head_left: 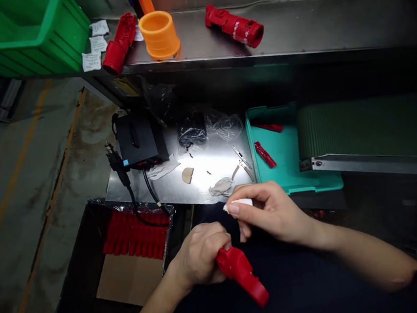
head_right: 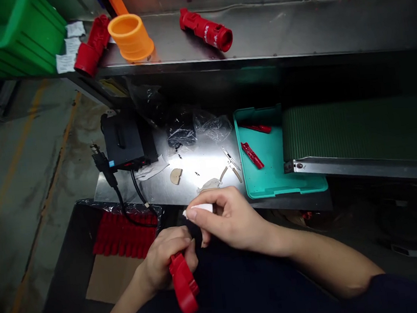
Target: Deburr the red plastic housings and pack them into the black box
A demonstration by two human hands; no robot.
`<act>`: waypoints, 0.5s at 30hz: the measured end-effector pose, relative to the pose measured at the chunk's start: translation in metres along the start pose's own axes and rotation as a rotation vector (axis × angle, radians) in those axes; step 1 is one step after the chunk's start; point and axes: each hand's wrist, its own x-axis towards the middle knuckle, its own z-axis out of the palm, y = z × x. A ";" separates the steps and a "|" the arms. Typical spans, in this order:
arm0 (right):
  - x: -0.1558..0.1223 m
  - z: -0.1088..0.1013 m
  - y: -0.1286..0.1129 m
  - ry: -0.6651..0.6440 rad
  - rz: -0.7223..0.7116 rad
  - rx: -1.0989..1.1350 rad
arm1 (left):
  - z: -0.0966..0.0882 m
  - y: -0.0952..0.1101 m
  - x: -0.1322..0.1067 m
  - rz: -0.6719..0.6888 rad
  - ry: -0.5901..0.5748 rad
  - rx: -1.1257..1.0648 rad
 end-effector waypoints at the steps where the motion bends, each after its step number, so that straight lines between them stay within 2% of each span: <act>1: 0.007 -0.006 0.010 0.040 -0.006 -0.064 | 0.000 -0.002 -0.001 -0.028 -0.021 0.026; 4: 0.039 -0.028 0.052 0.193 0.004 -0.399 | -0.003 -0.022 0.002 -0.193 -0.021 0.123; 8: 0.089 -0.059 0.124 0.317 0.109 -0.659 | -0.017 -0.078 0.011 -0.593 0.116 0.285; 10: 0.110 -0.069 0.153 0.343 0.171 -0.749 | -0.031 -0.105 0.009 -0.795 0.116 0.306; 12: 0.126 -0.075 0.174 0.385 0.225 -0.816 | -0.044 -0.122 0.000 -0.949 0.140 0.289; 15: 0.143 -0.081 0.188 0.470 0.291 -0.896 | -0.056 -0.131 -0.016 -1.109 0.232 0.185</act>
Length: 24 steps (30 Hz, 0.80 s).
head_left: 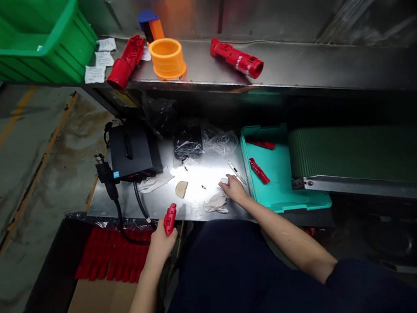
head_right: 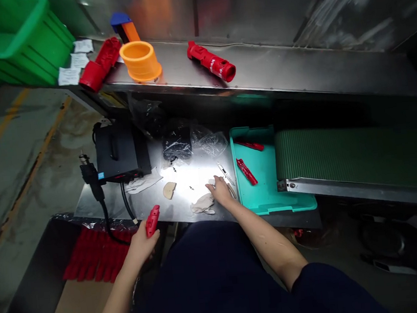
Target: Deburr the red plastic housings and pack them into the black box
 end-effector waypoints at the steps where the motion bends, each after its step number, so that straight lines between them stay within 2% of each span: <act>1: 0.003 0.002 0.001 0.018 0.016 -0.024 | -0.001 -0.003 -0.001 -0.041 -0.008 -0.061; 4: 0.005 0.007 0.005 0.018 0.015 -0.068 | 0.000 -0.003 -0.009 -0.087 -0.081 -0.319; 9: -0.004 0.027 0.001 -0.131 -0.049 -0.068 | 0.002 0.010 -0.029 -0.033 -0.234 -0.782; 14: 0.013 0.053 -0.034 -0.213 -0.084 0.003 | -0.018 0.027 -0.040 0.013 -0.335 -0.996; 18: 0.024 0.052 -0.064 -0.273 -0.082 0.165 | -0.041 0.038 -0.040 0.039 -0.387 -1.081; 21: 0.002 0.041 -0.084 -0.331 -0.091 0.367 | -0.052 0.044 -0.041 0.098 -0.308 -1.078; 24: -0.049 0.021 -0.108 -0.456 -0.120 0.631 | -0.057 0.053 -0.045 0.189 -0.212 -1.050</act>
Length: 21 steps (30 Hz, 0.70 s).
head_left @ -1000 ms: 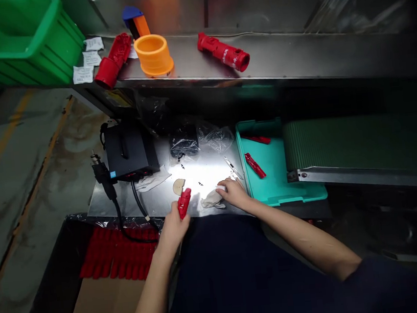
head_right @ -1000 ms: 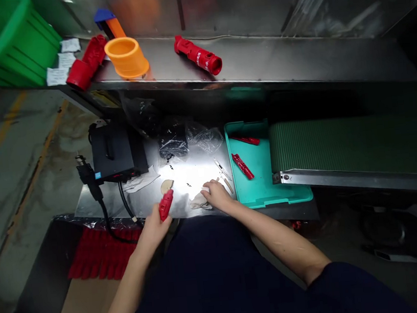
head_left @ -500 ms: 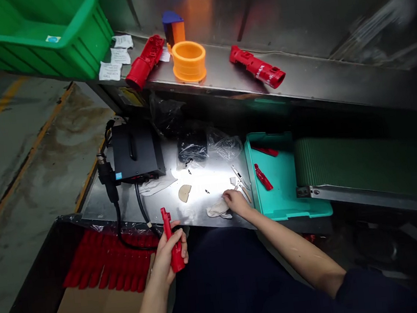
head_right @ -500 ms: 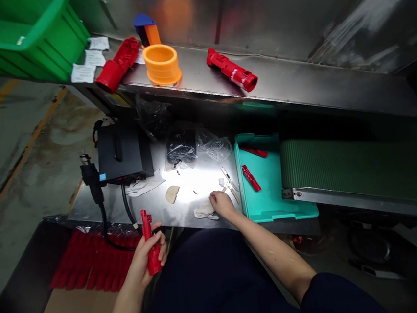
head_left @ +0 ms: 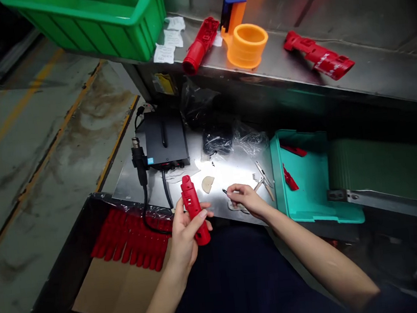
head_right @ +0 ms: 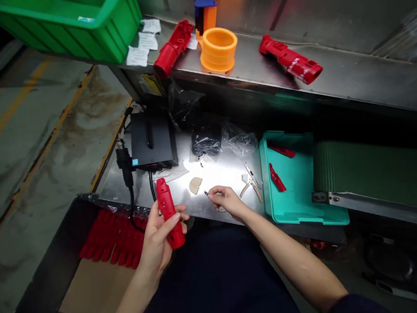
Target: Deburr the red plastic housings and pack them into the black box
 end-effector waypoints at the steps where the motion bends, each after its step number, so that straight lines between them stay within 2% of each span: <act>1: -0.018 0.007 -0.011 -0.058 -0.017 0.089 | 0.004 0.003 -0.002 0.030 -0.002 0.017; 5: -0.075 0.026 -0.053 -0.209 -0.085 0.352 | 0.022 0.010 -0.010 0.076 -0.111 0.029; 8: -0.092 0.026 -0.070 -0.216 -0.144 0.434 | 0.034 0.013 -0.016 0.052 -0.230 0.005; 11: -0.101 0.019 -0.075 -0.169 -0.214 0.426 | 0.047 0.016 -0.019 0.030 -0.281 -0.008; 13: -0.109 0.013 -0.076 -0.028 -0.353 0.267 | 0.057 0.018 -0.021 -0.004 -0.294 -0.017; 16: -0.121 0.007 -0.077 0.256 -0.724 -0.203 | 0.070 0.020 -0.023 -0.066 -0.310 -0.032; 18: -0.125 0.002 -0.078 0.348 -0.934 -0.470 | 0.078 0.020 -0.025 -0.079 -0.320 -0.031; 21: -0.128 -0.008 -0.079 0.398 -1.097 -0.670 | 0.087 0.019 -0.028 -0.078 -0.341 -0.013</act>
